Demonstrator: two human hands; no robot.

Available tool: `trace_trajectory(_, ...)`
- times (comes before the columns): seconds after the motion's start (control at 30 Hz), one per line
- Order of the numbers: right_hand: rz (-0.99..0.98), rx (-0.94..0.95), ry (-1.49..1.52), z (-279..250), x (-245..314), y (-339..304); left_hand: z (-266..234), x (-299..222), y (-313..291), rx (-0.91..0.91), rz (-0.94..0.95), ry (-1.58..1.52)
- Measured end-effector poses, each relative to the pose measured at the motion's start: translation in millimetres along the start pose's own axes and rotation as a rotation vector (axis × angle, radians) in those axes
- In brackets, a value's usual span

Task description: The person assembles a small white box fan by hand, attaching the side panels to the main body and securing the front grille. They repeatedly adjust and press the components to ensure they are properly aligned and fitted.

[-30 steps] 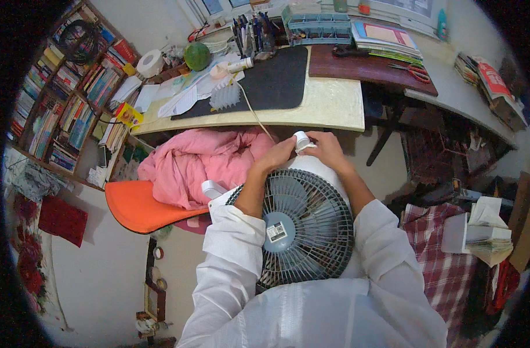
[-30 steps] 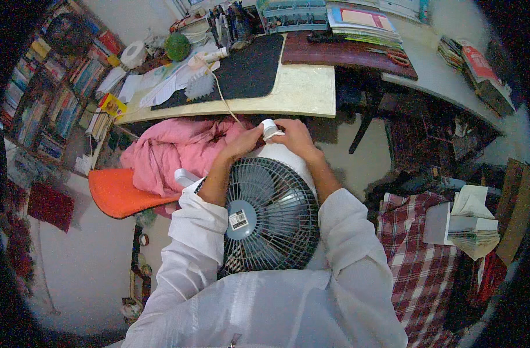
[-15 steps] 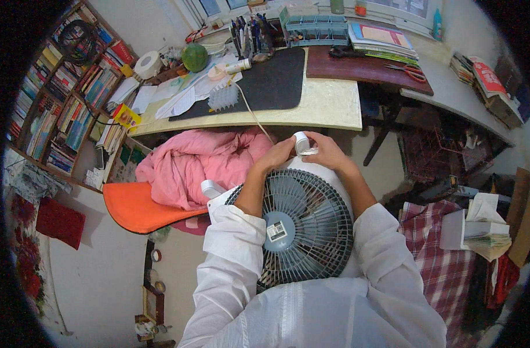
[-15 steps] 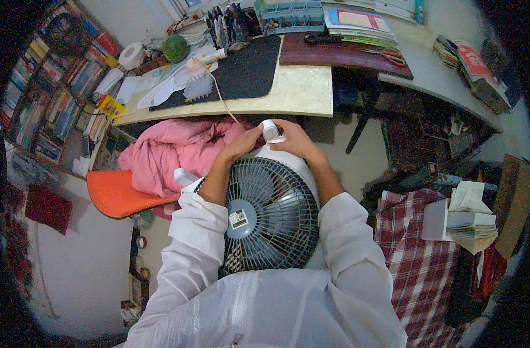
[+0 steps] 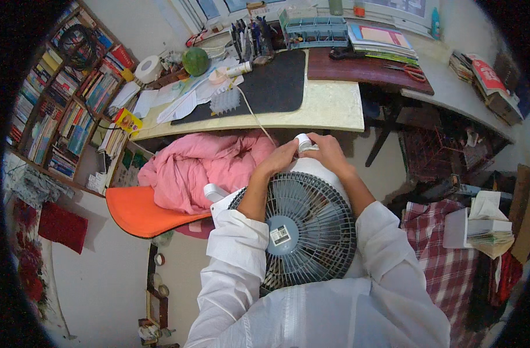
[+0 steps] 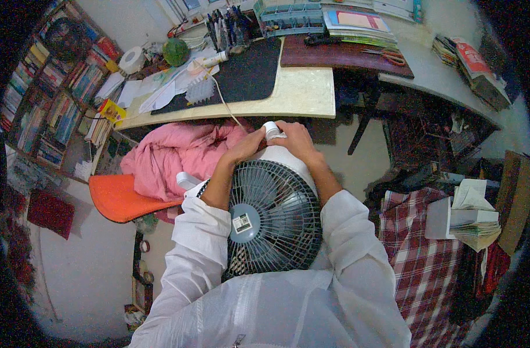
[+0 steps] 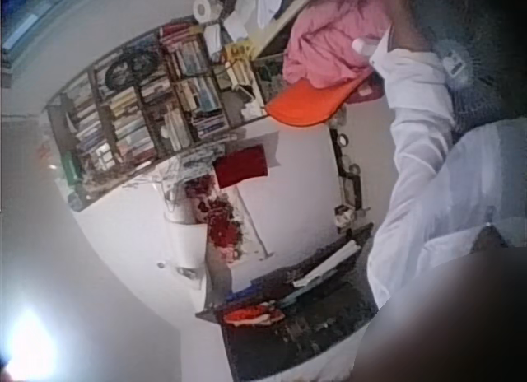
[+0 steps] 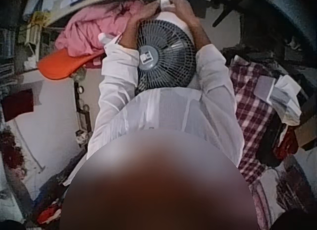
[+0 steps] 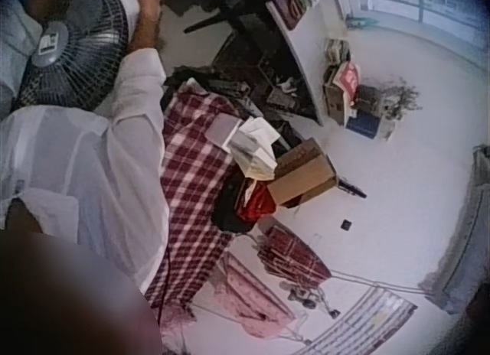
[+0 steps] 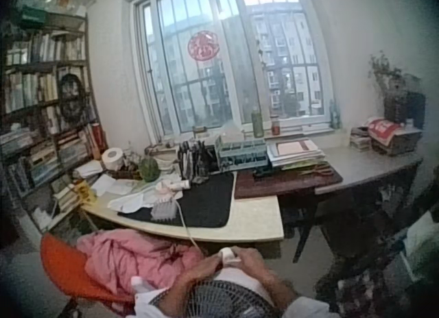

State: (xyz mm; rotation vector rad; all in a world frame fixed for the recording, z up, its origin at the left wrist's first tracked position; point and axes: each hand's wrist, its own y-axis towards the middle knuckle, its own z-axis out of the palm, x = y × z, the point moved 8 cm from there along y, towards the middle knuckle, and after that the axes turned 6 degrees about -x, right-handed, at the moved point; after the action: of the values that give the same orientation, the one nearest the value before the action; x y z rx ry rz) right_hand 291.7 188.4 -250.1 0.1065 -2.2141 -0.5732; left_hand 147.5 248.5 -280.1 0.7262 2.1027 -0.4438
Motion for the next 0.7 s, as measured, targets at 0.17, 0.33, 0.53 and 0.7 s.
trace_trajectory(0.17,0.028,-0.042,0.172,0.4,-8.2,4.2,3.7,16.6,8.0,0.039,-0.028,-0.077)
trace_trajectory(0.33,0.05,-0.039,0.272,-2.8,-14.1,6.4,2.3,3.1,1.7,0.065,-0.102,-0.129)
trace_trajectory(0.53,0.244,0.074,0.467,6.6,-27.3,6.2,1.9,-3.2,-1.5,0.057,-0.077,-0.216)
trace_trajectory(0.7,0.207,0.205,0.377,8.3,-33.2,16.6,2.1,-10.2,-4.9,0.051,-0.097,-0.159)
